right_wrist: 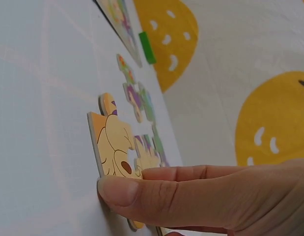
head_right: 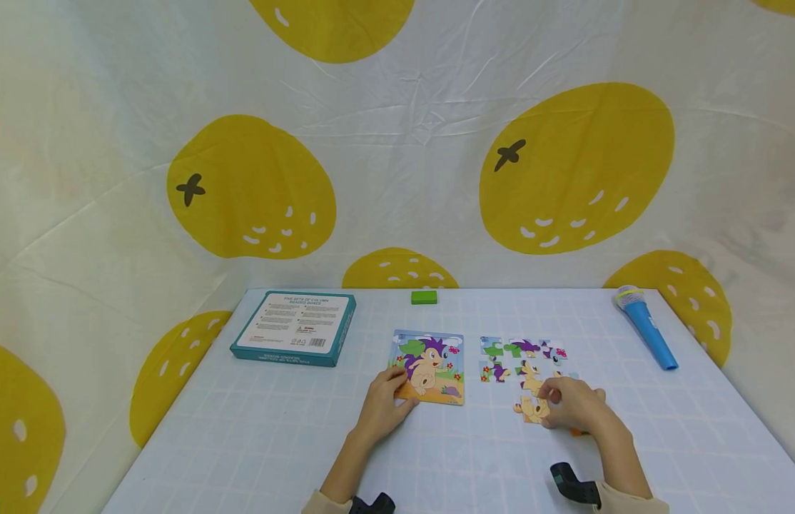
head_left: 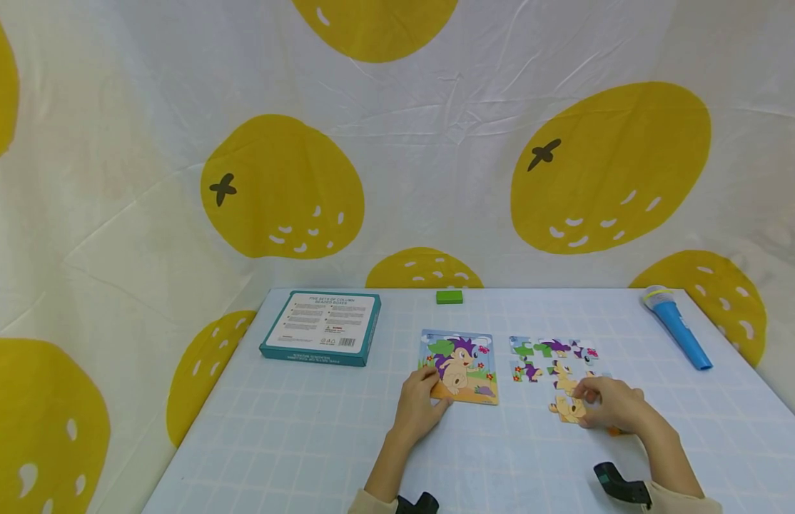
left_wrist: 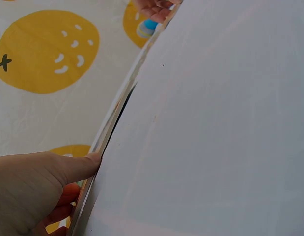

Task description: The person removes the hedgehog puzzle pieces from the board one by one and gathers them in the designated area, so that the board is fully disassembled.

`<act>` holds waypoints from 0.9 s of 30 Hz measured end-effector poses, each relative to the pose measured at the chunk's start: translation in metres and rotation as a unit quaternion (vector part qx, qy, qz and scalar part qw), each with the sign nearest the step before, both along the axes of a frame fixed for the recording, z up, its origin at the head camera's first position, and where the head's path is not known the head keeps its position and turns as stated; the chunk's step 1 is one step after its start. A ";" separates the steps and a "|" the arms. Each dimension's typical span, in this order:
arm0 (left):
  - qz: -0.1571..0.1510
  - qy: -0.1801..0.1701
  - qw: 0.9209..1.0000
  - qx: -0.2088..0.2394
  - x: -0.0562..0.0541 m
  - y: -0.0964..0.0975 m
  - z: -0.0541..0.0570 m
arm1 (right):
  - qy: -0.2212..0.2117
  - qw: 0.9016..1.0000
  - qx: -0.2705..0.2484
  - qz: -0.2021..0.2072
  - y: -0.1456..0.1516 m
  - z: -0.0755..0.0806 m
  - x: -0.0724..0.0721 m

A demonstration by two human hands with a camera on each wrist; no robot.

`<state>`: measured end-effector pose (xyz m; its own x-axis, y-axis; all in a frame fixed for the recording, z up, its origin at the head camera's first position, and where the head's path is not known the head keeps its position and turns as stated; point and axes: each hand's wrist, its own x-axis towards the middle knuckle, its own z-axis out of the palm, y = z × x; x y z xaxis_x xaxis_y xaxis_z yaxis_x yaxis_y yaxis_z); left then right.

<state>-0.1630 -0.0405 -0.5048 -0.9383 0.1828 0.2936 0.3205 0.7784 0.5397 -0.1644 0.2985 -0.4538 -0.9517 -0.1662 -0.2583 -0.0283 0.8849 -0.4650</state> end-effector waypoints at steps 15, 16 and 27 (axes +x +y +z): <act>-0.002 -0.005 1.000 0.004 0.000 0.000 -0.001 | -0.009 1.000 0.012 -0.024 0.000 0.000 0.000; -0.002 -0.004 1.000 0.005 0.000 0.000 0.000 | -0.011 1.000 0.013 -0.024 -0.001 0.000 0.000; -0.001 -0.011 1.000 0.004 0.000 0.000 0.001 | -0.015 0.999 0.026 -0.023 -0.002 0.004 0.000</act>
